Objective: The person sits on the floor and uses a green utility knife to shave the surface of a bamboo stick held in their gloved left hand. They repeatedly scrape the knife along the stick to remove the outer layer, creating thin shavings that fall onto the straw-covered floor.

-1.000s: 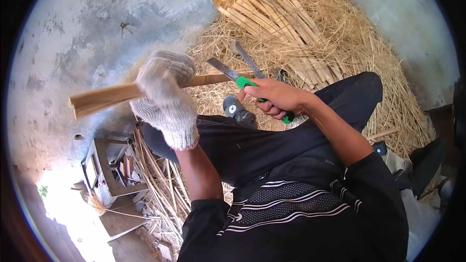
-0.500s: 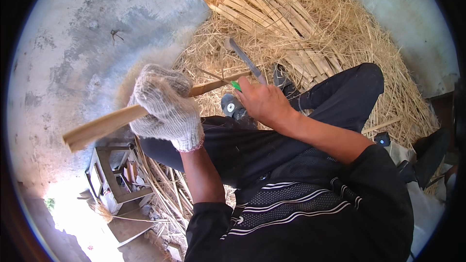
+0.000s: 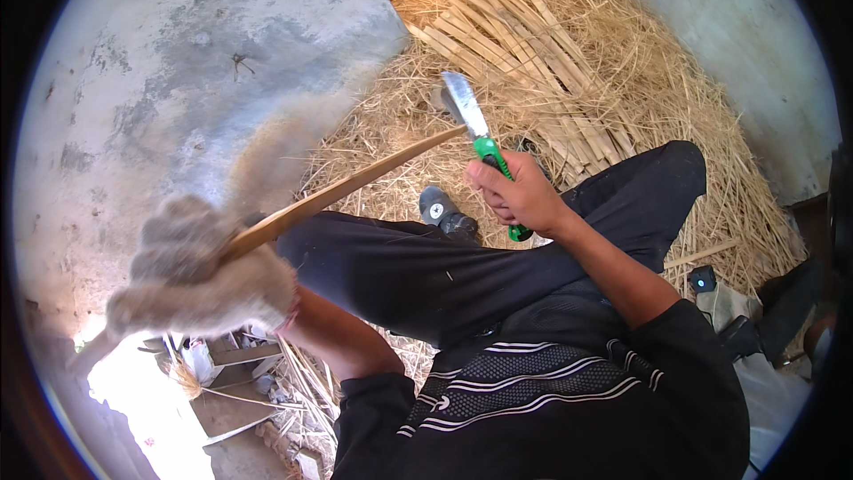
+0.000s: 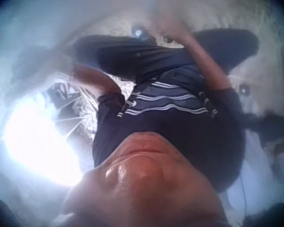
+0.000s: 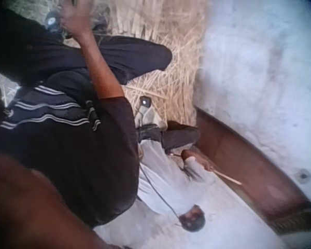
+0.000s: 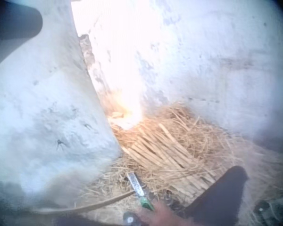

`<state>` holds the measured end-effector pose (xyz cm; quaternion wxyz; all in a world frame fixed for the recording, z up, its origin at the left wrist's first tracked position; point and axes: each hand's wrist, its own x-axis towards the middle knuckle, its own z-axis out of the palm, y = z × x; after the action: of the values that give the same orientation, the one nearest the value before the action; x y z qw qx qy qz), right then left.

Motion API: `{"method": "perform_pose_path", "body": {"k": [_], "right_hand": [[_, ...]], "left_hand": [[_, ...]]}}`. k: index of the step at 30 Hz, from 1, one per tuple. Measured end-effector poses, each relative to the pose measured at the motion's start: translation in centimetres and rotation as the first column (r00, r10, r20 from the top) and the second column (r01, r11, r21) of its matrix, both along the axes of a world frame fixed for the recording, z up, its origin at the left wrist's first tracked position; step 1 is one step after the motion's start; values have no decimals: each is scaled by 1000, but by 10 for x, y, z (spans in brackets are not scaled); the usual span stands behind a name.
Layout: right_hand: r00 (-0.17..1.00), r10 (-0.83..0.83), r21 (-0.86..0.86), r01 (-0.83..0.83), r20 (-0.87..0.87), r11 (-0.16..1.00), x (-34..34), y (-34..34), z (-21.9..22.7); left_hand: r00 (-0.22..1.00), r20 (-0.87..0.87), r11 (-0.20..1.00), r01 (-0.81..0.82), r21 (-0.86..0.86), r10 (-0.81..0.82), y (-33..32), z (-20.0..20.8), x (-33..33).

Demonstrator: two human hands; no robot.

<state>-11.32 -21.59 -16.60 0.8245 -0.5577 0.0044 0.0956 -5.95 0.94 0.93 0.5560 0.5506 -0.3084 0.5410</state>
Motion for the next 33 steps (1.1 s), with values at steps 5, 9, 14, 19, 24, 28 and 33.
{"method": "perform_pose_path", "body": {"k": [5, 9, 14, 19, 24, 28, 33], "right_hand": [[994, -30, 152, 46, -103, 987, 14, 19, 12], [984, -176, 320, 177, -33, 931, 41, 39, 42], [889, -458, 382, 415, 23, 826, 81, 22, 93], [747, -567, 310, 479, 347, 821, 113, -59, 155], [716, -377, 212, 313, 588, 926, 127, -96, 166], [820, -156, -144, 277, 551, 950, 127, -80, 144], [882, 74, -497, 192, 466, 846, 127, -39, 82]], "left_hand": [[995, -52, 972, -93, -215, 83, 22, 10, -32], [993, 28, 970, 115, -214, -112, 24, -18, -37], [917, 88, 919, 381, 104, -390, 2, -51, -34], [946, -204, 685, -24, 728, 250, 43, -74, -13], [755, -548, 896, -117, 427, 360, 63, -43, -5], [817, -546, 975, -81, 208, 184, 54, -11, 21], [820, -573, 971, 142, 194, -5, 6, 24, 51]]}}
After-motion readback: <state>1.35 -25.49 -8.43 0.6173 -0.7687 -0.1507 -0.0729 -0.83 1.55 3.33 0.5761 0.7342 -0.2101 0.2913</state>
